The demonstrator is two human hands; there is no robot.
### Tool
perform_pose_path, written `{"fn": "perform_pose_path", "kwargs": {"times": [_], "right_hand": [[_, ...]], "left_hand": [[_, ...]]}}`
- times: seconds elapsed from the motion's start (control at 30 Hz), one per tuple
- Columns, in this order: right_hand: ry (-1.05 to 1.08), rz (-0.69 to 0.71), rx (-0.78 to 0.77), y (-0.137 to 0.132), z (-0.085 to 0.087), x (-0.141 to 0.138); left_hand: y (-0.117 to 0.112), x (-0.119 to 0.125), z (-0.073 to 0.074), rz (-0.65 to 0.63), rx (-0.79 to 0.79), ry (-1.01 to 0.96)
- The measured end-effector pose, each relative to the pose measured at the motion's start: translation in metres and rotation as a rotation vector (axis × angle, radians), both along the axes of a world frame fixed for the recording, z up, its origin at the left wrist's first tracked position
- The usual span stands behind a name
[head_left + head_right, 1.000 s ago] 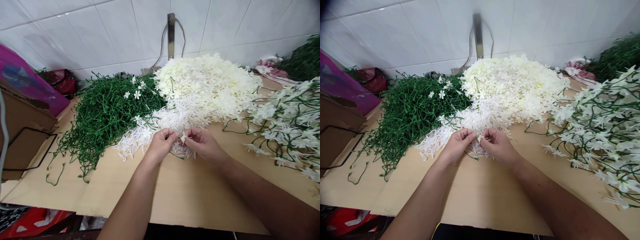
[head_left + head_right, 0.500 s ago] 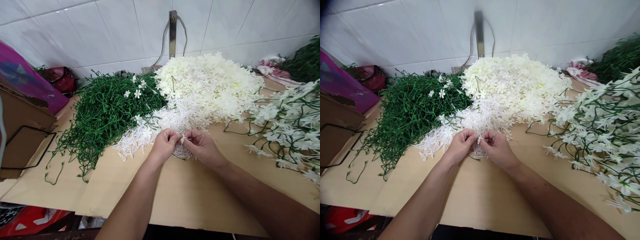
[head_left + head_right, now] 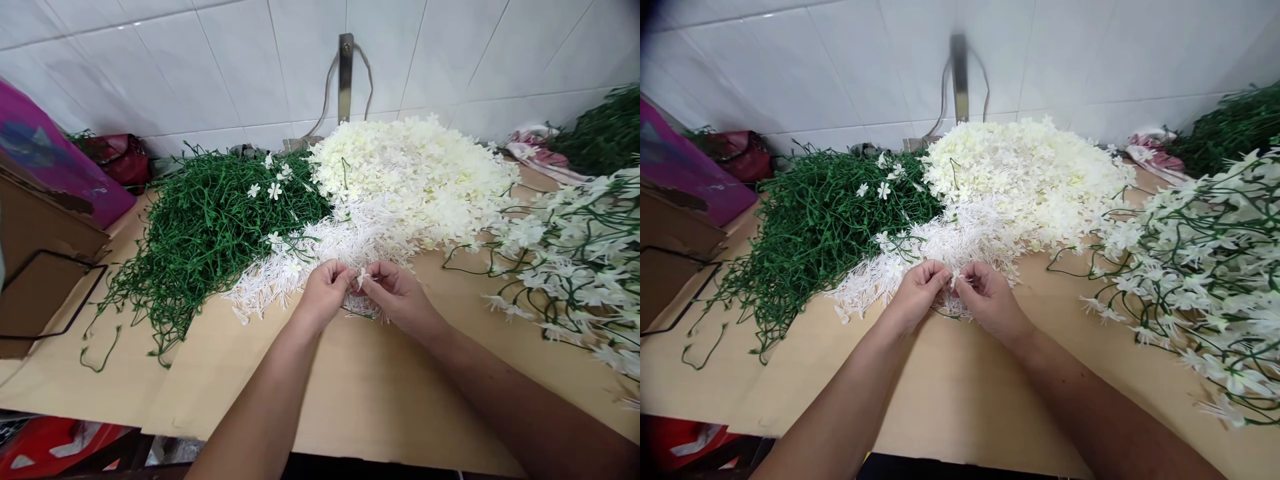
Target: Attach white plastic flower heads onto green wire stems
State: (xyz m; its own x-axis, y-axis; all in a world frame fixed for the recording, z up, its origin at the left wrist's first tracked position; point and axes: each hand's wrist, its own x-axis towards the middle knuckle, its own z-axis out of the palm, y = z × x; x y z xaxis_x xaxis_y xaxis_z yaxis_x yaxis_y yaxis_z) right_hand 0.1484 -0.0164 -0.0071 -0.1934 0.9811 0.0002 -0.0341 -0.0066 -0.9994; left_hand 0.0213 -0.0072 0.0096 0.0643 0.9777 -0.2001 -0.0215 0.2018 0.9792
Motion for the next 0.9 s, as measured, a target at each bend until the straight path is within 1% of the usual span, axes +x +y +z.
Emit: {"fn": "perform_pose_path", "kwargs": {"times": [0.13, 0.4, 0.5, 0.6, 0.73, 0.9], "right_hand": [[0.025, 0.033, 0.003, 0.001, 0.001, 0.002], [0.034, 0.015, -0.048, 0.004, 0.003, 0.006], [0.018, 0.009, -0.039, 0.005, 0.005, 0.008], [0.035, 0.002, -0.042, 0.006, 0.005, 0.010], [0.094, 0.023, -0.087, 0.007, 0.005, 0.010], [0.117, 0.053, -0.114, 0.006, 0.007, 0.008]], "left_hand": [[0.002, -0.001, -0.004, 0.037, 0.019, 0.038], [0.001, -0.001, -0.004, 0.029, 0.063, 0.099], [0.001, -0.001, -0.004, 0.008, 0.071, 0.119], [0.001, -0.002, -0.004, -0.037, 0.087, 0.081], [0.001, -0.002, -0.003, -0.099, 0.097, 0.032], [0.001, -0.003, -0.005, -0.090, 0.097, 0.096]]}}
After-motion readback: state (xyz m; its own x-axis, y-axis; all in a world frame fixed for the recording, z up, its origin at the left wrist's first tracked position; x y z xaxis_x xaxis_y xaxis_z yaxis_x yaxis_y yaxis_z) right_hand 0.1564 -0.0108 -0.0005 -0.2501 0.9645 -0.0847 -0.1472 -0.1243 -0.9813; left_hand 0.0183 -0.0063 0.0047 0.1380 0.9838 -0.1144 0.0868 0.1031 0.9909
